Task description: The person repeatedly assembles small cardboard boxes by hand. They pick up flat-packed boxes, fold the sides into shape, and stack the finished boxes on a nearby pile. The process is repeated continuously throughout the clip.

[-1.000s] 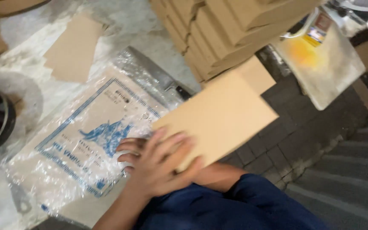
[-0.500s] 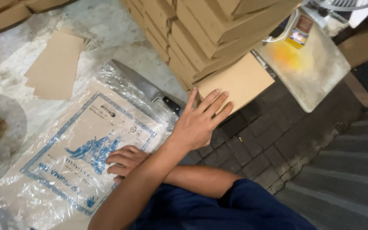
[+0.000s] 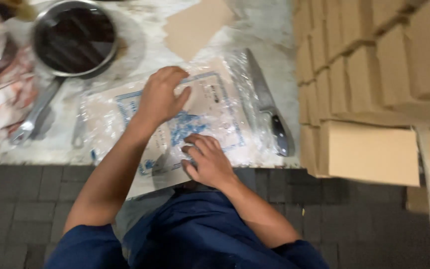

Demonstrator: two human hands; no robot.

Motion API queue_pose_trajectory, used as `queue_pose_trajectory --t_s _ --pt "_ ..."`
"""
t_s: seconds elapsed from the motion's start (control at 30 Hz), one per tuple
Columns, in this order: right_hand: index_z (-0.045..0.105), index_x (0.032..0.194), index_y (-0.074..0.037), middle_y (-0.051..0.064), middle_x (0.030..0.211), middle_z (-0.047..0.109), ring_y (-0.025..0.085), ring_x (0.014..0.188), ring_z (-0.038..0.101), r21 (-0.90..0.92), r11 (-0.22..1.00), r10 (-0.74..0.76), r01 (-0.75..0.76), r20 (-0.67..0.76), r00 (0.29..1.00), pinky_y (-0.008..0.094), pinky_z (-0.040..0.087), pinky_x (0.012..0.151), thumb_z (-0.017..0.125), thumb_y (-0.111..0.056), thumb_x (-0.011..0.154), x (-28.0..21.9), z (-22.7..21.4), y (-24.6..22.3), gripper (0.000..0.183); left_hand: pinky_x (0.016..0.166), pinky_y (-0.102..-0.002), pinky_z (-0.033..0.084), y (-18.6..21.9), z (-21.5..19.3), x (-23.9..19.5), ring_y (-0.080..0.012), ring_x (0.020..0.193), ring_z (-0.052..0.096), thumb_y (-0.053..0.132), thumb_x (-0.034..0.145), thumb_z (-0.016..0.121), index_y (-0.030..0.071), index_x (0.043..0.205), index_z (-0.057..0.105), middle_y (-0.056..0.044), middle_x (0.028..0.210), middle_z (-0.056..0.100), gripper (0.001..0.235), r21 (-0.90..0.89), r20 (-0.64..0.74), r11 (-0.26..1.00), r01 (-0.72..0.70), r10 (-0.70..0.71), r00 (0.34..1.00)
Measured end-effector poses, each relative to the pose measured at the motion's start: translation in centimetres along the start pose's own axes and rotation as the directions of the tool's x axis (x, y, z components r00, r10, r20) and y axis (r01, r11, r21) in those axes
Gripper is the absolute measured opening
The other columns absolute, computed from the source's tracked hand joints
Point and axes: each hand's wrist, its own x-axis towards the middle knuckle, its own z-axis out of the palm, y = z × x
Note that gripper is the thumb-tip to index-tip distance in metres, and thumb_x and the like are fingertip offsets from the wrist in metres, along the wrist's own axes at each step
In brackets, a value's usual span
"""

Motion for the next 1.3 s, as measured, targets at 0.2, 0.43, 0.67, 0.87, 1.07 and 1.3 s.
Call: queue_pose_trajectory --t_s 0.2,0.43,0.67,0.87,1.07,1.3 --pt "0.063 0.112 -0.015 0.007 0.122 0.058 0.029 0.124 0.053 0.002 0.999 0.037 -0.037 0.098 0.995 0.048 0.041 0.1 0.068 -0.025 0.087 0.5 -1.0 -1.0 0.027 0.101 -0.058 0.039 -0.2 -6.7 -8.2 -0.035 0.126 0.055 0.039 0.084 0.073 0.007 0.133 0.061 -0.015 0.129 0.059 0.059 0.266 0.276 0.861 0.434 -0.5 0.821" --pt "0.065 0.116 -0.013 0.009 0.126 0.059 0.031 0.128 0.053 0.27 0.901 0.248 -0.341 0.325 0.913 0.049 0.039 0.104 0.072 -0.023 0.086 2.6 -3.2 -1.3 0.032 0.116 -0.056 0.025 0.9 -8.9 -10.4 -0.0278 0.141 0.042 0.052 0.089 0.061 0.007 0.139 0.054 -0.013 0.146 0.05 0.067 0.241 0.23 0.822 0.516 -0.565 0.793" --pt "0.034 0.144 -0.007 0.011 0.146 0.042 0.029 0.131 0.046 0.728 0.537 0.338 -0.426 0.278 0.899 0.04 0.045 0.1 0.075 -0.004 0.08 15.4 -6.1 0.6 0.076 0.117 -0.05 0.024 -0.3 -9.1 -10.4 -0.0225 0.142 0.038 0.045 0.085 0.063 0.012 0.137 0.055 -0.008 0.148 0.048 0.062 0.224 0.24 0.823 0.522 -0.565 0.789" --pt "0.026 0.146 -0.014 0.02 0.153 0.026 0.04 0.13 0.049 0.367 0.858 0.344 -0.359 0.107 0.933 0.047 0.053 0.096 0.076 -0.016 0.085 37.3 -5.7 2.9 0.079 0.118 -0.049 0.015 -0.9 -9.4 -10.6 -0.0271 0.139 0.037 0.046 0.095 0.048 0.006 0.138 0.051 -0.013 0.146 0.048 0.059 0.12 0.216 0.842 0.527 -0.54 0.814" --pt "0.025 0.155 -0.033 0.017 0.161 -0.002 0.04 0.145 0.041 0.104 0.961 0.268 -0.256 -0.121 0.956 0.049 0.046 0.109 0.088 -0.018 0.092 49.5 0.9 11.7 0.09 0.117 -0.048 0.019 -1.4 -9.0 -11.0 -0.0257 0.138 0.04 0.038 0.093 0.053 0.003 0.131 0.057 -0.013 0.143 0.052 0.052 0.082 0.136 0.853 0.516 -0.522 0.842" --pt "0.061 0.13 -0.019 0.016 0.143 0.042 0.034 0.133 0.044 0.239 0.95 0.264 -0.2 -0.279 0.923 0.046 0.033 0.112 0.076 -0.005 0.085 50.8 2.0 14.0 0.049 0.117 -0.047 0.019 -1.6 -9.2 -10.4 -0.026 0.137 0.04 0.039 0.095 0.051 0.004 0.131 0.058 -0.012 0.141 0.053 0.051 0.078 0.148 0.851 0.519 -0.525 0.838"
